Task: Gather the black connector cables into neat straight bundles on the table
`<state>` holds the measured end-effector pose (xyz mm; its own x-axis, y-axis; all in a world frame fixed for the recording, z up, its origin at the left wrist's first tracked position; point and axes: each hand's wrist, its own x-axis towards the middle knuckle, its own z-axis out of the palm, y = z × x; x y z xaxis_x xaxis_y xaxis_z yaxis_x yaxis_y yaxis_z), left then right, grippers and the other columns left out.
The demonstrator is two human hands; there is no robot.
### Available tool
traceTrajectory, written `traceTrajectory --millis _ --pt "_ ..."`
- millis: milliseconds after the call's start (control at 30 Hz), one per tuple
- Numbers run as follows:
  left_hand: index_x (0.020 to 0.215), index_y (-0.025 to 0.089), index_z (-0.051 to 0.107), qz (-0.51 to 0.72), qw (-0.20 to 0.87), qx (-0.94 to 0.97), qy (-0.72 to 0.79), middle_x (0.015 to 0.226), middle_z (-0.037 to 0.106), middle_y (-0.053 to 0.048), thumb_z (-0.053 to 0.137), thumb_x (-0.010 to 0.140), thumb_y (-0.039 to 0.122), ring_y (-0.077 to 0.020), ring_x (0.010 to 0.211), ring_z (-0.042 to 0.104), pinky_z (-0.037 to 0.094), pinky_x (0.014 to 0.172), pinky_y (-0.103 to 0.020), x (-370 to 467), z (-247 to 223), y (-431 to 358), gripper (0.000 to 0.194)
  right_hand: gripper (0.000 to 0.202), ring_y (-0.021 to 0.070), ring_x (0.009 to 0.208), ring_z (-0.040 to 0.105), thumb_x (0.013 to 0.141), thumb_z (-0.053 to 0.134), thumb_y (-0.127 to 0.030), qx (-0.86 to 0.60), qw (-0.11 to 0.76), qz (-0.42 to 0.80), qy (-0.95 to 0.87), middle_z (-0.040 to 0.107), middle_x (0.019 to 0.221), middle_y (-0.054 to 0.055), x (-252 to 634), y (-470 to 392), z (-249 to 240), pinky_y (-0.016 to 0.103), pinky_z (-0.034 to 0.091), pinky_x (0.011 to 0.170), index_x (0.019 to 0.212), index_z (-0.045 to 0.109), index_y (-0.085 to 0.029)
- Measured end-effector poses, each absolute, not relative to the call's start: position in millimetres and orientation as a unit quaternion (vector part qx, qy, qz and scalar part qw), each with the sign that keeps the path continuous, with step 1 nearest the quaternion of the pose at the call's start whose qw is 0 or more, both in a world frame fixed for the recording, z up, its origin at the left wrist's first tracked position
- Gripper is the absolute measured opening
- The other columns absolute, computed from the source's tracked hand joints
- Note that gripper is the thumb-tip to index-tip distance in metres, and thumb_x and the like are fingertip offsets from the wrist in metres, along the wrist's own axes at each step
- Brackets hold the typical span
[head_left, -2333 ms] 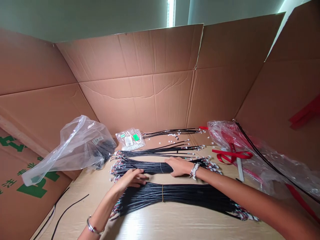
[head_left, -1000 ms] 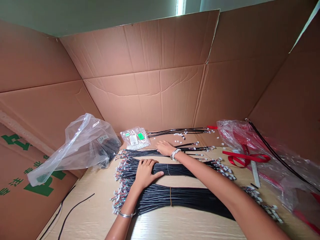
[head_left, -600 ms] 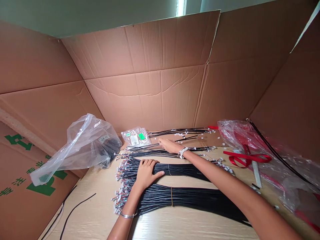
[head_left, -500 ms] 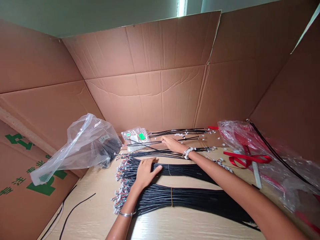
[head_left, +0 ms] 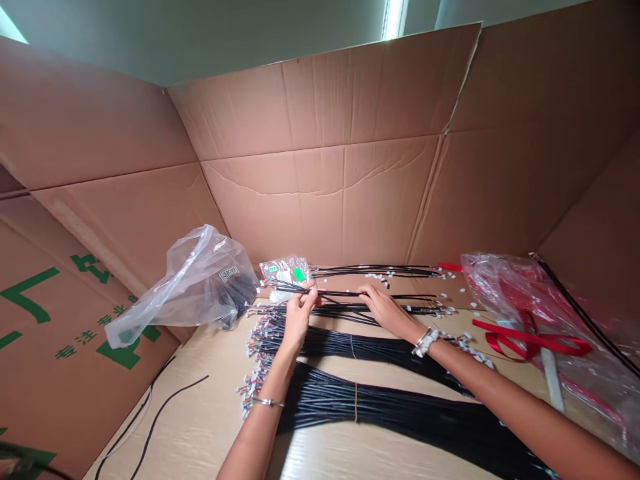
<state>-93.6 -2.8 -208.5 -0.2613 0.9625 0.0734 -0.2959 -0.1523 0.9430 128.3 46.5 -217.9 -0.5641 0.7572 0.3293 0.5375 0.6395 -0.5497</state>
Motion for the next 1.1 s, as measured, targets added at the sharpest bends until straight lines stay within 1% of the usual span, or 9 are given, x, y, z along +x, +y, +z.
traceTrajectory --millis 167,333,467,667,767,833,900,967,1100 --pt "0.116 0.014 0.063 0.66 0.431 0.438 0.431 0.074 0.069 -0.001 0.08 0.067 0.049 -0.0178 0.074 0.069 0.055 0.078 -0.033 -83.5 -202.9 -14.9 0.062 0.023 0.0236 0.1 0.064 0.098 0.029 -0.022 -0.359 0.334 0.172 -0.854 0.065 0.107 0.012 131.4 44.4 -227.2 0.039 0.052 0.086 0.108 0.049 -0.022" --pt "0.124 0.015 0.059 0.666 0.416 0.447 0.429 0.086 0.07 -0.004 0.079 0.071 0.044 -0.0169 0.079 0.069 0.055 0.079 -0.031 -77.4 -200.2 -19.1 0.064 0.02 0.0235 0.096 0.067 0.098 0.031 -0.025 -0.339 0.379 0.16 -0.846 0.067 0.104 0.011 130.8 44.9 -231.1 0.038 0.054 0.082 0.107 0.049 -0.022" --pt "0.123 0.018 0.054 0.692 0.434 0.388 0.427 0.102 0.071 -0.008 0.083 0.066 0.039 -0.0166 0.078 0.07 0.056 0.078 -0.032 -69.4 -199.0 -21.5 0.067 0.02 0.0245 0.098 0.065 0.098 0.033 -0.029 -0.34 0.39 0.171 -0.839 0.066 0.104 0.012 124.7 37.6 -227.4 0.04 0.053 0.085 0.107 0.05 -0.023" --pt "0.106 0.018 0.059 0.697 0.436 0.394 0.412 0.102 0.069 -0.007 0.083 0.065 0.037 -0.015 0.076 0.069 0.056 0.077 -0.03 -58.5 -195.9 -27.5 0.051 0.025 0.021 0.09 0.063 0.1 0.029 -0.041 -0.374 0.361 0.271 -0.81 0.064 0.096 0.008 113.9 16.4 -217.6 0.037 0.05 0.084 0.101 0.046 -0.022" --pt "0.099 0.018 0.062 0.687 0.445 0.421 0.391 0.097 0.07 -0.006 0.083 0.066 0.035 -0.0186 0.085 0.069 0.055 0.078 -0.031 -58.5 -194.9 -29.8 0.042 0.03 0.0165 0.074 0.059 0.099 0.027 -0.049 -0.367 0.32 0.365 -0.794 0.061 0.084 0.003 114.6 11.5 -214.6 0.032 0.048 0.073 0.097 0.042 -0.023" --pt "0.094 0.018 0.063 0.674 0.449 0.437 0.39 0.095 0.071 -0.006 0.083 0.065 0.034 -0.0205 0.087 0.069 0.055 0.078 -0.032 -61.2 -193.0 -30.6 0.039 0.033 0.0133 0.061 0.051 0.099 0.026 -0.053 -0.348 0.289 0.41 -0.792 0.056 0.072 -0.002 116.6 9.7 -213.7 0.027 0.043 0.063 0.094 0.04 -0.023" --pt "0.091 0.017 0.065 0.663 0.436 0.453 0.407 0.096 0.072 -0.007 0.084 0.064 0.033 -0.0212 0.087 0.069 0.054 0.078 -0.032 -66.1 -187.8 -31.4 0.037 0.035 0.0123 0.057 0.045 0.1 0.025 -0.053 -0.344 0.289 0.391 -0.803 0.049 0.065 -0.005 118.6 7.3 -213.7 0.025 0.038 0.059 0.092 0.041 -0.023" --pt "0.096 0.017 0.066 0.673 0.414 0.451 0.415 0.099 0.073 -0.008 0.084 0.066 0.033 -0.0216 0.093 0.068 0.053 0.082 -0.032 -72.9 -177.7 -33.4 0.039 0.035 0.0126 0.057 0.045 0.101 0.024 -0.05 -0.355 0.314 0.327 -0.818 0.046 0.062 -0.005 120.3 4.1 -215.0 0.026 0.036 0.059 0.092 0.044 -0.022" --pt "0.116 0.019 0.061 0.742 0.391 0.401 0.367 0.108 0.073 -0.009 0.076 0.077 0.039 -0.0203 0.1 0.068 0.048 0.096 -0.035 -88.5 -147.0 -43.9 0.047 0.03 0.0135 0.049 0.048 0.101 0.025 -0.041 -0.372 0.363 0.206 -0.829 0.051 0.058 -0.005 122.6 0.3 -221.3 0.026 0.034 0.053 0.099 0.047 -0.021"
